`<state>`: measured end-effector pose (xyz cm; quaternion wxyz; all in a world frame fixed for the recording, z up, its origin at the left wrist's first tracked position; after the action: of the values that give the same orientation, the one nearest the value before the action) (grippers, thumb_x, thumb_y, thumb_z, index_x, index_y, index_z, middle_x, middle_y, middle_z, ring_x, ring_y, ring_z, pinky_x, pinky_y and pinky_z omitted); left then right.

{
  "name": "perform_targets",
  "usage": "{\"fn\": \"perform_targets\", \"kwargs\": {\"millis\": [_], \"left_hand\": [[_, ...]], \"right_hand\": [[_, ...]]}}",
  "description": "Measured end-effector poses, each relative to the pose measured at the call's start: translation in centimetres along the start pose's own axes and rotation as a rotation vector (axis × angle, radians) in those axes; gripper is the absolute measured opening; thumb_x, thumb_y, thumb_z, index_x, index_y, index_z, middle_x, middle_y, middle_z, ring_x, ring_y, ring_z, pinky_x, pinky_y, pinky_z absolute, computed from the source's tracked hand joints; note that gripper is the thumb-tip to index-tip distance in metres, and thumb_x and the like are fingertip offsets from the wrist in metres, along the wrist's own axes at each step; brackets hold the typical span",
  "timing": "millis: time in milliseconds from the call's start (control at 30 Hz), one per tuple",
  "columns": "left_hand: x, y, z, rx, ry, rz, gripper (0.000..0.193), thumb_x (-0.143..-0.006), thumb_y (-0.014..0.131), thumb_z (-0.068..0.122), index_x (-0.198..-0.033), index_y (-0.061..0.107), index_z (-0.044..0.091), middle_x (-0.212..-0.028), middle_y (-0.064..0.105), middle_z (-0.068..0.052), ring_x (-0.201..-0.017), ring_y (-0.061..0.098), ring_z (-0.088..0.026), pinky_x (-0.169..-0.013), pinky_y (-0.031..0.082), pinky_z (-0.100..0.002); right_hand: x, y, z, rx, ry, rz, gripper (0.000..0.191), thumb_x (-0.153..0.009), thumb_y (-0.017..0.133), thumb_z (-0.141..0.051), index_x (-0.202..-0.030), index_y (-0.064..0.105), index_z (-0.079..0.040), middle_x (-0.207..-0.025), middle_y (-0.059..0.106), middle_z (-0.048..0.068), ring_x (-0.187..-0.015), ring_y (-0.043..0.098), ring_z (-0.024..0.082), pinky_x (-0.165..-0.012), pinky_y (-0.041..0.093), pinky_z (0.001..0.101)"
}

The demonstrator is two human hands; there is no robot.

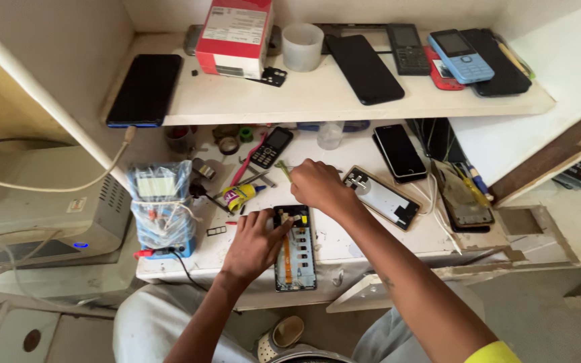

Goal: The person repairs a disassembled smartphone at a workbench. They manipulate components on the exposed phone motherboard with tweezers and a screwdriver, then use multimeter probes to test points on the board, continuing to work on the internal parts throughout the clip.

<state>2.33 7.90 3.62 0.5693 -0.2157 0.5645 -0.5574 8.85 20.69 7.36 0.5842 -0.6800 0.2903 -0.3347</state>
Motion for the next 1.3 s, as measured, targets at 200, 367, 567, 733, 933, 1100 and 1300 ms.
{"fn": "perform_targets", "kwargs": {"millis": [200,367,567,733,933,1100,1300], "left_hand": [[-0.3,-0.7,0.6,-0.014,0.033,0.034,0.044,-0.090,0.062,0.025,-0.134,0.067,0.020,-0.122,0.057,-0.018,-0.112,0.051,-0.035,-0.095,0.039,-0.048],[-0.3,-0.8,0.5,0.000,0.030,0.029,0.043,-0.090,0.063,0.025,-0.133,0.068,0.020,-0.121,0.057,-0.018,-0.112,0.051,-0.034,-0.094,0.040,-0.047],[-0.2,-0.6,0.4,-0.008,0.041,0.024,0.045,-0.089,0.064,0.024,-0.133,0.068,0.020,-0.119,0.058,-0.018,-0.108,0.052,-0.034,-0.093,0.039,-0.047],[-0.1,-0.4,0.3,0.017,0.040,0.043,0.045,-0.089,0.063,0.022,-0.134,0.068,0.019,-0.117,0.059,-0.017,-0.110,0.052,-0.033,-0.094,0.039,-0.047],[0.0,-0.3,0.1,0.023,0.033,0.054,0.042,-0.090,0.063,0.023,-0.132,0.069,0.018,-0.116,0.058,-0.018,-0.110,0.052,-0.034,-0.093,0.039,-0.047],[0.0,0.1,-0.3,0.020,0.010,0.031,0.040,-0.091,0.063,0.025,-0.130,0.070,0.017,-0.115,0.058,-0.018,-0.109,0.052,-0.034,-0.092,0.039,-0.046],[0.2,0.1,-0.4,0.046,0.042,0.072,0.041,-0.091,0.063,0.025,-0.131,0.070,0.017,-0.115,0.058,-0.017,-0.109,0.052,-0.034,-0.092,0.039,-0.046]], "right_hand": [[1.0,-1.5,-1.5,-0.124,-0.126,0.142,0.025,-0.086,0.056,0.007,-0.106,0.068,-0.002,-0.099,0.071,0.025,-0.092,0.073,0.042,-0.077,0.058,0.0497],[0.9,-1.5,-1.5,-0.284,-0.157,0.031,0.026,-0.073,0.060,0.009,-0.093,0.063,-0.007,-0.094,0.065,0.021,-0.095,0.066,0.043,-0.072,0.052,0.0527],[1.1,-1.0,0.7,-0.253,0.065,-0.114,0.010,-0.088,0.058,-0.007,-0.093,0.064,-0.001,-0.094,0.069,0.022,-0.074,0.074,0.036,-0.063,0.060,0.0454],[1.7,-0.7,1.2,-0.250,0.061,-0.113,0.021,-0.090,0.055,-0.005,-0.080,0.068,0.008,-0.086,0.072,0.026,-0.056,0.073,0.031,-0.055,0.061,0.0407],[2.0,-0.5,1.5,-0.254,0.028,-0.084,0.026,-0.095,0.053,-0.010,-0.079,0.065,0.008,-0.080,0.071,0.026,-0.055,0.073,0.031,-0.056,0.060,0.0423],[1.3,-0.3,1.6,-0.275,0.050,-0.103,0.021,-0.093,0.055,-0.007,-0.080,0.065,0.006,-0.084,0.070,0.025,-0.057,0.074,0.033,-0.055,0.060,0.0422],[0.0,0.8,1.2,-0.182,0.033,-0.115,0.012,-0.093,0.055,0.000,-0.099,0.065,-0.001,-0.088,0.072,0.022,-0.071,0.077,0.030,-0.060,0.061,0.0428]]}}
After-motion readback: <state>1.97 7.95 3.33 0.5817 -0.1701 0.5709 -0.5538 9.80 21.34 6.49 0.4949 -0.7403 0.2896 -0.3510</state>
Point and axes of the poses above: each hand's wrist, its own x-axis away from the middle knuckle, its own y-axis out of the palm, z = x × y, the point moved 9 cm from there along -x, towards the middle knuckle
